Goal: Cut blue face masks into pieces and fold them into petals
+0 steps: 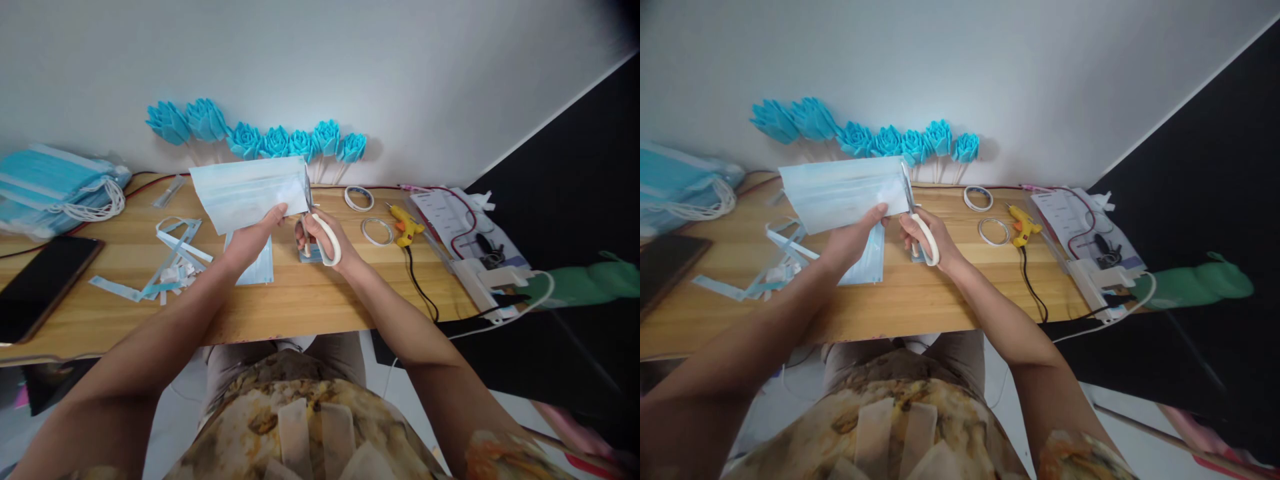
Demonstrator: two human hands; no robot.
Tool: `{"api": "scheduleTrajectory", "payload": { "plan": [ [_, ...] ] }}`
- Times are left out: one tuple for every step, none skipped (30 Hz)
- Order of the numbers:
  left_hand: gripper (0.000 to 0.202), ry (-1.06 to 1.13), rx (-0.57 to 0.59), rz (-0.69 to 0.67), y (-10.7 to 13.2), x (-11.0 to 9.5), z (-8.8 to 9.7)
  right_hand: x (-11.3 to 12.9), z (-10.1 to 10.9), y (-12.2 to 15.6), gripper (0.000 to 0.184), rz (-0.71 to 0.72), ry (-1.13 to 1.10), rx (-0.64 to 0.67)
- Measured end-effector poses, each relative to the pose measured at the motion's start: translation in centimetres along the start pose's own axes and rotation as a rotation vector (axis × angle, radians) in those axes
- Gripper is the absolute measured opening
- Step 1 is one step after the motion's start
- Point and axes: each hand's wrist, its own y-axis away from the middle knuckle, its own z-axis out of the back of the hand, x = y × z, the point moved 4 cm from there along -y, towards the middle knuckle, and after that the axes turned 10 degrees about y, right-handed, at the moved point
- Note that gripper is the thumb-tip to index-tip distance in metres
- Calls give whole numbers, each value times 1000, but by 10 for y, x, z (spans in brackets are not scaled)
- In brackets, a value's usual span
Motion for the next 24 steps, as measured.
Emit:
{"api": "scheduleTrajectory", "payload": {
  "plan": [
    [45, -13, -6, 7, 0, 1, 0, 0, 0, 1, 59, -7, -1, -4],
    [45, -23, -11, 11, 1, 1, 0, 1, -1, 1, 59, -14, -1, -7],
    [45, -29, -15, 11, 1, 2, 0, 2, -1, 2, 59, -20, -1, -11],
    [45, -33, -15, 8, 1, 2, 0, 3, -1, 2, 59, -22, 0, -16],
    [45, -34, -13, 6, 1, 2, -1, 4, -2, 3, 59, -21, 0, -22],
    [45, -33, -7, 6, 2, 1, -1, 5, -2, 4, 58, -19, 0, -28],
    [45, -29, -3, 6, 2, 1, -2, 6, -3, 4, 58, -15, -1, -35],
    [44, -25, 0, 4, 2, 1, -3, 7, -3, 4, 58, -12, -1, -42],
    [44, -22, 2, 0, 2, 0, -4, 7, -3, 5, 57, -10, -1, -46],
    [43, -23, 7, -4, 3, -1, -4, 8, -3, 5, 57, -9, -1, -51],
    [43, -27, 7, -8, 3, -2, -5, 8, -3, 5, 56, -7, 1, -53],
    [43, -35, 7, -8, 3, -3, -5, 8, -3, 5, 56, -6, 5, -54],
    [43, -44, 5, -5, 3, -3, -5, 9, -3, 6, 56, -5, 8, -57],
    [43, -52, 3, 2, 3, -4, -5, 9, -3, 6, 56, -7, 12, -59],
    [43, -58, -3, 9, 4, -4, -5, 9, -3, 6, 56, -10, 16, -62],
    [43, -62, -7, 16, 4, -5, -4, 9, -3, 6, 56, -15, 19, -67],
    [44, -64, -8, 24, 4, -5, -4, 9, -3, 6, 57, -20, 20, -72],
    [44, -63, -5, 30, 4, -5, -4, 9, -3, 6, 58, -26, 19, -78],
    [44, -57, -3, 31, 5, -5, -4, 9, -3, 6, 58, -30, 16, -83],
    [44, -47, 0, 28, 5, -4, -5, 9, -3, 6, 58, -32, 11, -88],
    [44, -32, 2, 21, 5, -4, -5, 9, -2, 6, 58, -31, 5, -91],
    [44, -12, -1, 14, 5, -2, -5, 9, -2, 6, 58, -30, 2, -92],
    [45, 7, -6, 13, 4, -1, -5, 9, -2, 6, 58, -28, 1, -92],
    [45, 27, -12, 14, 3, 1, -4, 9, -2, 6, 57, -27, 1, -92]
  ]
}}
